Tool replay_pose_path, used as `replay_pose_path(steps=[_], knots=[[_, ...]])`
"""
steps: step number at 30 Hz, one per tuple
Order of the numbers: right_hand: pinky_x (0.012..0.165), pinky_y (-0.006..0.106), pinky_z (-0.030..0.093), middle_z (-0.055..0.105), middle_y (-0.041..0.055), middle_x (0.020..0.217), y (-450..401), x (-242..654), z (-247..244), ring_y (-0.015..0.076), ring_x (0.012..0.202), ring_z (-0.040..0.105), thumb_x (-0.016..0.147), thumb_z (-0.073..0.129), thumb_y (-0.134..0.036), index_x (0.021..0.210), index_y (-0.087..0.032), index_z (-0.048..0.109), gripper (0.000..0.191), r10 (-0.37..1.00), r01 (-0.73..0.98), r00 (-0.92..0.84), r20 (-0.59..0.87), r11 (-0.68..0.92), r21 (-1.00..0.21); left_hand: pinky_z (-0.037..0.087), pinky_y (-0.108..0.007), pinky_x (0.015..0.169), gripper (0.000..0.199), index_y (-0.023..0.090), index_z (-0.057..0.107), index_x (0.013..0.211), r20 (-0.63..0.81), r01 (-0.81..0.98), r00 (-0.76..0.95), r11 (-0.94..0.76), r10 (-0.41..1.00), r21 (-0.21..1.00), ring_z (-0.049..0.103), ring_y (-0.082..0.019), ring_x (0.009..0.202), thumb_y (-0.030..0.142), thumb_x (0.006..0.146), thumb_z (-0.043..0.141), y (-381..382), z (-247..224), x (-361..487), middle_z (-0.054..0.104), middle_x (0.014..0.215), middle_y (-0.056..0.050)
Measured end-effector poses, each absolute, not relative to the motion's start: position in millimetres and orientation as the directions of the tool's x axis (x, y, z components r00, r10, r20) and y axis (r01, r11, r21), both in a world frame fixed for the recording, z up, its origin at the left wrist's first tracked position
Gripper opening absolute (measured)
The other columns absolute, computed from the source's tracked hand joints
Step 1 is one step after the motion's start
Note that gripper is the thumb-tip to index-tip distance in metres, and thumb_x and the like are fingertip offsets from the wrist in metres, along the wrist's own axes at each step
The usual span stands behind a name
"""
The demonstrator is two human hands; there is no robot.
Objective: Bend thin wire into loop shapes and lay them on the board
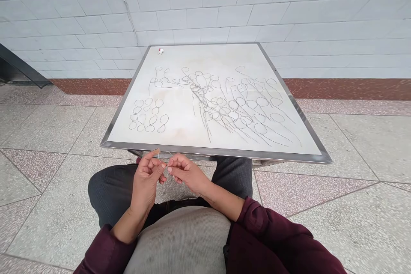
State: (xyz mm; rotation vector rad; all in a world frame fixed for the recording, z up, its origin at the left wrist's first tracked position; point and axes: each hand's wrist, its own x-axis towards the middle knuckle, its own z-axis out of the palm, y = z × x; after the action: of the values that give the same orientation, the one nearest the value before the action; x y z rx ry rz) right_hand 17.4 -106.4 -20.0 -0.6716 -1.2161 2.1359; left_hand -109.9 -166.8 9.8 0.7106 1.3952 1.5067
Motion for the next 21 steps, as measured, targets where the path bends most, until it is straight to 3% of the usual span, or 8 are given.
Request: replay_pose_path(steps=[9, 21], knots=[[0.043, 0.018, 0.03, 0.047, -0.0067, 0.066, -107.9, 16.4, -17.2, 0.0048, 0.046, 0.038, 0.08, 0.067, -0.037, 0.085, -0.02, 0.052, 0.024, 0.713, -0.183, -0.686, -0.148, -0.365, -0.913, 0.038, -0.017, 0.045, 0.041, 0.021, 0.055, 0.118, -0.142, -0.217, -0.408, 0.056, 0.902, 0.975, 0.051, -0.004, 0.047, 0.026, 0.079, 0.069, -168.7, 11.5, -109.7, 0.055, 0.075, 0.006], [0.041, 0.018, 0.028, 0.046, -0.0083, 0.058, -107.5, 15.1, -11.5, 0.0044, 0.044, 0.037, 0.074, 0.07, -0.039, 0.076, -0.019, 0.051, 0.028, 0.72, -0.146, -0.655, -0.229, -0.417, -0.897, 0.042, -0.018, 0.049, 0.041, 0.019, 0.059, 0.115, -0.141, -0.243, -0.414, 0.041, 0.899, 0.969, 0.054, -0.006, 0.05, 0.026, 0.076, 0.072, -170.9, 9.1, -107.8, 0.061, 0.071, 0.005]])
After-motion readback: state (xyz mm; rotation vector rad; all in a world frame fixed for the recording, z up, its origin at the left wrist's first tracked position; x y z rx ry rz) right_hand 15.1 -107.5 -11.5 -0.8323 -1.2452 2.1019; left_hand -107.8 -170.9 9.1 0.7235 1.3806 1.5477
